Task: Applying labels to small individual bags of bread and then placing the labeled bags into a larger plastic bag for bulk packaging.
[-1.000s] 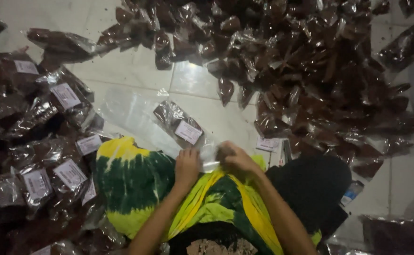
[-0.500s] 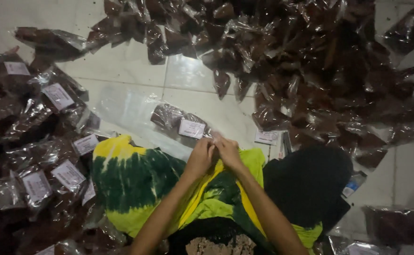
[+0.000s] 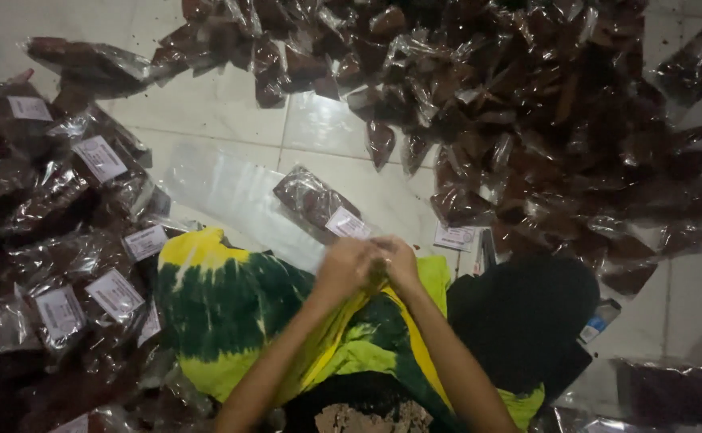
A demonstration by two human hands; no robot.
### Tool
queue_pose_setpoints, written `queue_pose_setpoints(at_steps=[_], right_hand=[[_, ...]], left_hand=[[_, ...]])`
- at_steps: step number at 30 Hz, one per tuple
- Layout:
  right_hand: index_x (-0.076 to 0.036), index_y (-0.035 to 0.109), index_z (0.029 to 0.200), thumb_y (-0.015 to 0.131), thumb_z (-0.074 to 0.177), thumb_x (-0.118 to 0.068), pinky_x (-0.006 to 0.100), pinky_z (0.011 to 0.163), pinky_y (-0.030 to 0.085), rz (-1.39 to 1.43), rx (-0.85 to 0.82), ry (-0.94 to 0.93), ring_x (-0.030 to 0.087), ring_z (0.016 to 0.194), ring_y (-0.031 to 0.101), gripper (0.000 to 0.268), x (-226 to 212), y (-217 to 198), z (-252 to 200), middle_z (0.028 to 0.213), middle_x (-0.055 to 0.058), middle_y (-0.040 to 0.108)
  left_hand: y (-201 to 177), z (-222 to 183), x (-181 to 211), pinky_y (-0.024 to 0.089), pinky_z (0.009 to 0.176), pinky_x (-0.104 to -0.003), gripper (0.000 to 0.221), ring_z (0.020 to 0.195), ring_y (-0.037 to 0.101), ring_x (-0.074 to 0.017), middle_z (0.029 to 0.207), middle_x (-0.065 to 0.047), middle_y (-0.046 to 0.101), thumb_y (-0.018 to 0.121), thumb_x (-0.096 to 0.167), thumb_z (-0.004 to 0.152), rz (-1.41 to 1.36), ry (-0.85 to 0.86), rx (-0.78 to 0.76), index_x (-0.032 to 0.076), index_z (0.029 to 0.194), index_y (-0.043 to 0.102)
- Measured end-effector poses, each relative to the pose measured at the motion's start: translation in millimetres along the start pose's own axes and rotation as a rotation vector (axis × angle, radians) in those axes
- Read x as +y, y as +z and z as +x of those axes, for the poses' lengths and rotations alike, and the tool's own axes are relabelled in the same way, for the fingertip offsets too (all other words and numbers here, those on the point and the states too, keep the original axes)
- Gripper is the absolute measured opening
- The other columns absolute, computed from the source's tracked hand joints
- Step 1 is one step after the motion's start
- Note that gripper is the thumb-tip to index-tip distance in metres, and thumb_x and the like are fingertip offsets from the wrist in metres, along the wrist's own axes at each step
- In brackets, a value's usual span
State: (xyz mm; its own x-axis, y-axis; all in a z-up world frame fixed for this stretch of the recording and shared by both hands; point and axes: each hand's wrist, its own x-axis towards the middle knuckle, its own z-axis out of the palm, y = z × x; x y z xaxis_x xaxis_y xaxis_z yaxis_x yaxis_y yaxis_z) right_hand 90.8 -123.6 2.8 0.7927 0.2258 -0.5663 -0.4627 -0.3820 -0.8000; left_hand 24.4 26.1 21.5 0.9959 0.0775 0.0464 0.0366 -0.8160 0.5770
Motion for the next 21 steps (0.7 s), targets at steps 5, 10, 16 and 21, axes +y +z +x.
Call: queue_pose_setpoints(at_steps=[5,10,16,21], right_hand=[[-0.008,0.067,0.132,0.057,0.1,-0.03,0.045,0.11,0.043,-0.148,-0.186,-0.055,0.032,0.127,0.058,0.04,-54.1,2.3,-36.5,0.133,0.016,0.064],[-0.009,0.07,0.126,0.061,0.099,-0.056,0.049,0.103,0.05,-0.188,-0.157,-0.002,0.035,0.122,0.063,0.056,-35.0,7.7,-21.2,0.125,0.014,0.071],[-0.012,0.075,0.114,0.074,0.093,-0.04,0.047,0.091,0.056,-0.136,-0.024,-0.121,0.034,0.107,0.07,0.036,-7.2,16.3,2.6,0.108,0.015,0.075],[-0.011,0.077,0.106,0.076,0.086,-0.064,0.044,0.07,0.064,-0.127,-0.032,0.082,0.032,0.088,0.075,0.057,-23.3,24.4,5.9,0.095,0.014,0.075]], left_hand=[[-49.6,22.3,4.8,0.033,0.113,-0.064,0.048,0.15,0.021,-0.0441,0.163,-0.008,0.032,0.054,0.035,0.101,0.216,-0.193,-0.069,0.033,0.149,0.05],[-26.7,3.5,-3.1,0.028,0.112,-0.069,0.052,0.152,0.01,-0.0504,0.167,-0.012,0.021,0.044,0.035,0.105,0.258,-0.151,-0.115,0.031,0.157,0.038],[-49.5,19.4,-31.6,0.028,0.113,-0.065,0.046,0.152,0.023,-0.0341,0.162,0.0,0.034,0.045,0.038,0.106,0.112,-0.301,0.079,0.032,0.151,0.046],[-57.0,27.2,-38.8,0.037,0.108,-0.068,0.052,0.154,0.018,-0.0387,0.168,-0.003,0.024,0.045,0.042,0.105,0.057,-0.306,-0.038,0.035,0.156,0.037]])
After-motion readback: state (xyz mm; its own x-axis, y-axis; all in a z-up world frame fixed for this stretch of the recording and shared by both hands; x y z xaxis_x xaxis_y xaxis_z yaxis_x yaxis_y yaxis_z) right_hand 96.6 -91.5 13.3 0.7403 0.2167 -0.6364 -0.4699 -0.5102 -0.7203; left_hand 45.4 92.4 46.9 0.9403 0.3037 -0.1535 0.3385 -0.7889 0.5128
